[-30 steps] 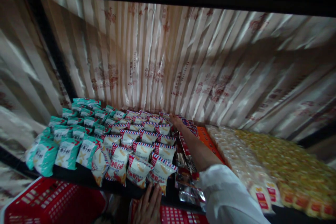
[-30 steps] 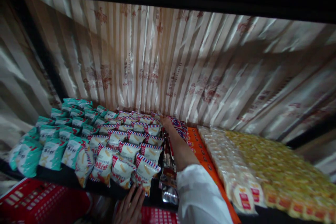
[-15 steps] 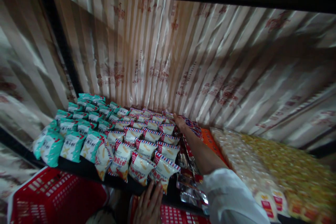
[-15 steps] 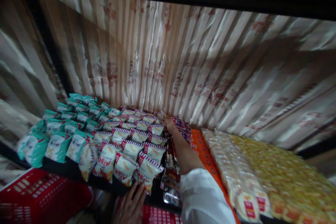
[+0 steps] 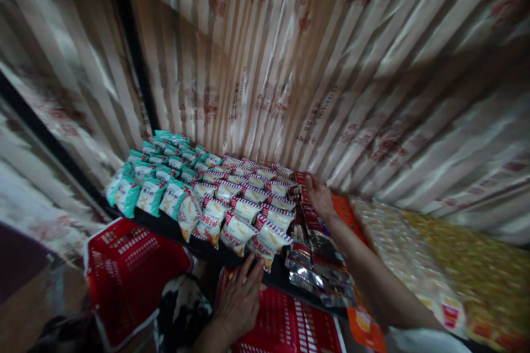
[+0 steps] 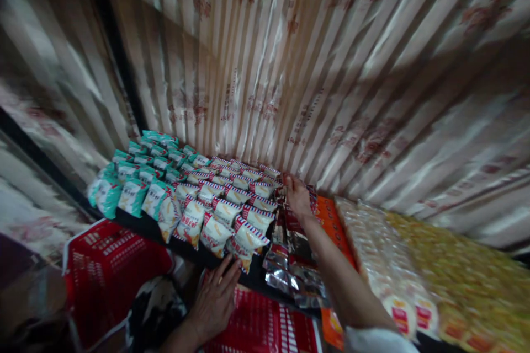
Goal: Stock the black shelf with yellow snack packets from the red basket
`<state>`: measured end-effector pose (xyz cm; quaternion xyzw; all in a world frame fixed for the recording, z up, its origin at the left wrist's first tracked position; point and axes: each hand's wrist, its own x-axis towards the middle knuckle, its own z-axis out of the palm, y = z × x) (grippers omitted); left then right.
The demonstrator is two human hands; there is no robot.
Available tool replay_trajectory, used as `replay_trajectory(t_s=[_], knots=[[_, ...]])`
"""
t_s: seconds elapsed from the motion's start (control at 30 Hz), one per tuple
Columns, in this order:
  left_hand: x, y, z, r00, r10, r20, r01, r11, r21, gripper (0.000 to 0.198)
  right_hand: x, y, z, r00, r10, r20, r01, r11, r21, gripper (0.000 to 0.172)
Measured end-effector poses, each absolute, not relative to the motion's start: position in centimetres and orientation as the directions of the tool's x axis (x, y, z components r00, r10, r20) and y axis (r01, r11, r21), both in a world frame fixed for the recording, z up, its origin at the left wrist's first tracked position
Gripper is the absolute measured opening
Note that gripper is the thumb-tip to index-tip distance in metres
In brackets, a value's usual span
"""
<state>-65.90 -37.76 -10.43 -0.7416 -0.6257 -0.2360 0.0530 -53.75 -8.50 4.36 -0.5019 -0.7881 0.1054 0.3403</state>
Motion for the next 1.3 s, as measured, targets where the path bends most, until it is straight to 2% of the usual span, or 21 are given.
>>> replay_trajectory(t_s=[0.1,0.2,0.27,0.33,0.47,0.6,0.67,0.77,0.87,1.1,1.3], knots=[[-66.4,-38.1,-10.0,0.027,0.837,0.547,0.961,-0.171,0.215,0.060,-52.2,-11.9,4.0,-0.205,0.849,0.487,0.675,0.483,-0.558,0.066],[-67.9,-38.5,-9.2,-0.259,0.701,0.664,0.937,0.014,0.350,0.048,-51.1,-15.7,3.0,-0.255,0.808,0.531,0.600,0.563,-0.568,0.053],[-69.6,-38.5,-8.5,-0.494,0.597,0.633,0.847,0.166,0.505,0.044,-50.7,-18.2,2.2,-0.293,0.758,0.582,0.549,0.632,-0.547,0.046],[-71.7,-38.4,-7.8,-0.655,0.503,0.564,0.738,0.262,0.623,0.040,-50.6,-20.3,1.5,-0.330,0.707,0.626,0.510,0.691,-0.512,0.039],[-75.7,-38.2,-7.7,-0.801,0.327,0.501,0.595,0.346,0.726,0.037,-51.6,-24.6,0.1,-0.430,0.584,0.689,0.397,0.807,-0.436,0.028],[-78.0,-38.5,-8.5,-0.782,0.377,0.497,0.615,0.333,0.715,0.037,-54.4,-29.2,-1.8,-0.611,0.389,0.689,0.249,0.921,-0.299,0.031],[-78.5,-38.7,-8.8,-0.749,0.424,0.509,0.650,0.319,0.690,0.043,-56.2,-31.4,-3.0,-0.665,0.319,0.675,0.266,0.946,-0.185,0.037],[-79.0,-38.7,-9.2,-0.664,0.540,0.517,0.717,0.264,0.645,0.058,-58.7,-33.6,-4.8,-0.612,0.420,0.669,0.460,0.878,-0.130,0.045],[-79.3,-38.3,-9.7,-0.588,0.618,0.521,0.763,0.211,0.611,0.061,-60.4,-34.2,-6.0,-0.558,0.504,0.659,0.571,0.810,-0.135,0.051],[-79.1,-37.0,-10.3,-0.520,0.638,0.569,0.832,0.226,0.507,0.061,-61.0,-32.9,-7.1,-0.596,0.523,0.609,0.585,0.803,-0.118,0.054],[-78.5,-35.9,-10.2,-0.587,0.605,0.538,0.803,0.349,0.484,0.059,-60.5,-31.9,-7.7,-0.621,0.492,0.609,0.558,0.824,-0.097,0.057]])
